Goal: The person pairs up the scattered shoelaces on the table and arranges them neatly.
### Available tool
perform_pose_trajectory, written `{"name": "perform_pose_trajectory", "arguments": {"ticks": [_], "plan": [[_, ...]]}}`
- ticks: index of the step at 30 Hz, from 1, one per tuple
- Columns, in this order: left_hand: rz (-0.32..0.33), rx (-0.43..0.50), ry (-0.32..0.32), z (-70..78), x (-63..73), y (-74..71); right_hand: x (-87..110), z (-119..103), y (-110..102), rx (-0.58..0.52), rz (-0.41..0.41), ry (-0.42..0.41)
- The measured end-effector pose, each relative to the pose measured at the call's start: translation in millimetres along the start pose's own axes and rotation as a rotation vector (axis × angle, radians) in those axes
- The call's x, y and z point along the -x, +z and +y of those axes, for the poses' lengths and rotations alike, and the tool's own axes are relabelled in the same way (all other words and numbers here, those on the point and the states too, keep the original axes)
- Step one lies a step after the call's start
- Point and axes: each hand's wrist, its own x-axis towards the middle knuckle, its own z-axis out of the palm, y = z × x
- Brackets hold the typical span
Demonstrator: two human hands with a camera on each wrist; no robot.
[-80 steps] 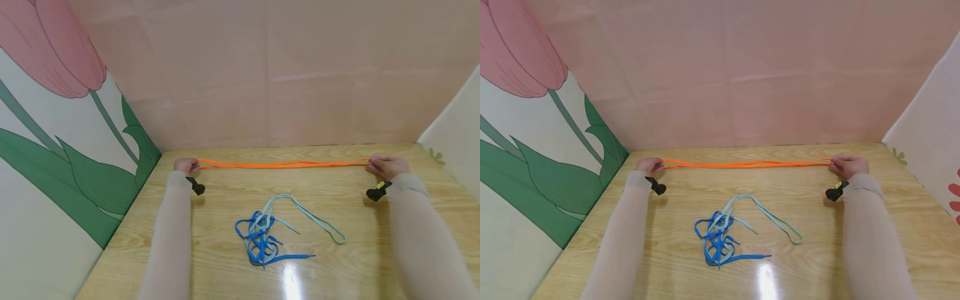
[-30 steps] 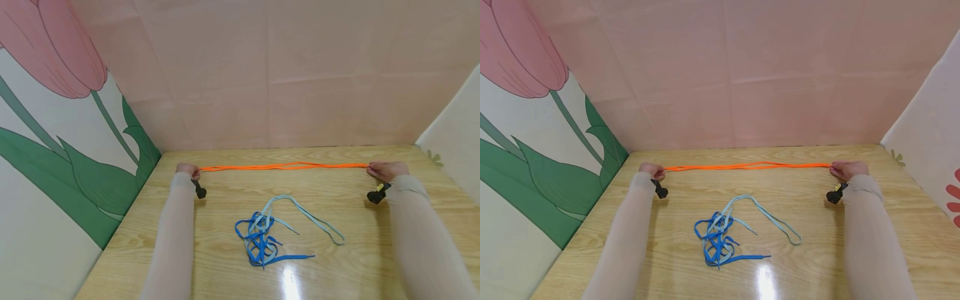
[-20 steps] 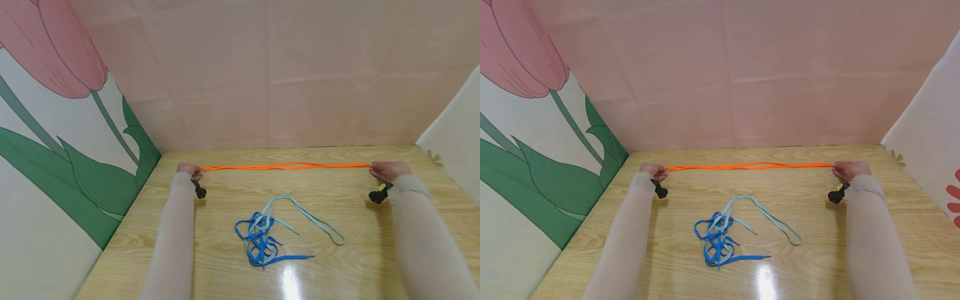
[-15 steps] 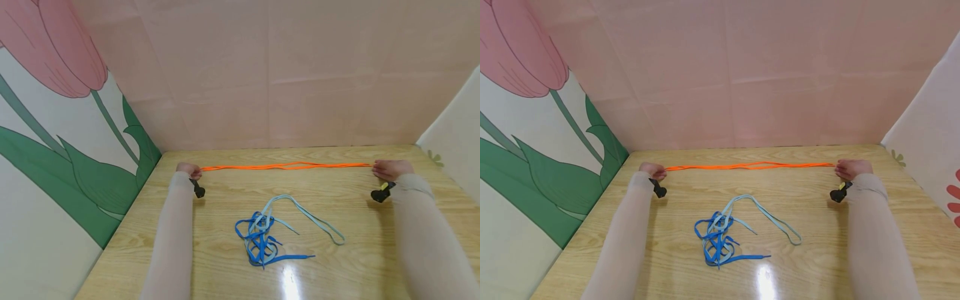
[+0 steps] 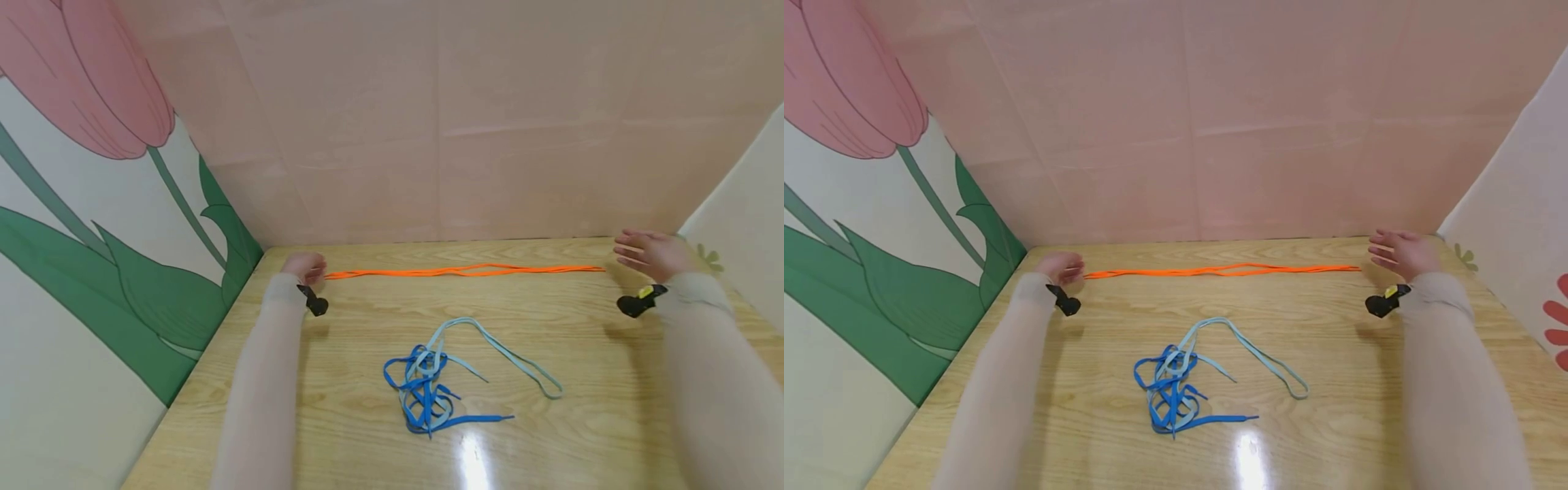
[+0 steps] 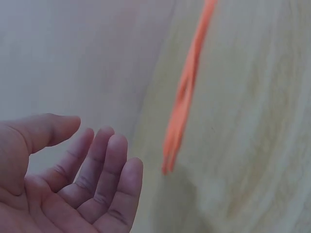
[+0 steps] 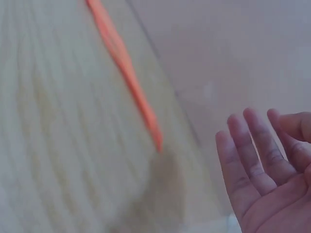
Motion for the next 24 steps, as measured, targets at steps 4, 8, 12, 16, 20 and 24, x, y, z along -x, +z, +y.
{"name": "perform_pose_trajectory", "arguments": {"ticks": [4, 8, 12, 16, 20, 24], "plan": [[-0.063, 0.017, 0.025, 12.5, 14.1, 9.8, 0.5, -6.9, 26.3, 0.091, 0.000, -0.101], [-0.148, 0.025, 0.055, 20.1, 22.2, 24.9, 0.0, -11.1, 55.8, 0.128, -0.035, -0.143], [-0.235, -0.007, 0.099, 21.9, 25.7, 42.7, 0.3, -10.3, 84.0, 0.347, -0.052, -0.157], [-0.308, -0.078, 0.141, 19.0, 32.5, 60.3, -2.2, -2.1, 106.2, 0.602, -0.086, -0.143], [-0.376, -0.164, 0.175, 14.2, 43.5, 78.7, -1.6, 9.8, 122.7, 0.709, -0.156, -0.104], [-0.433, -0.240, 0.196, 6.7, 52.0, 95.8, 1.1, 25.1, 135.3, 0.747, -0.221, -0.073]]}}
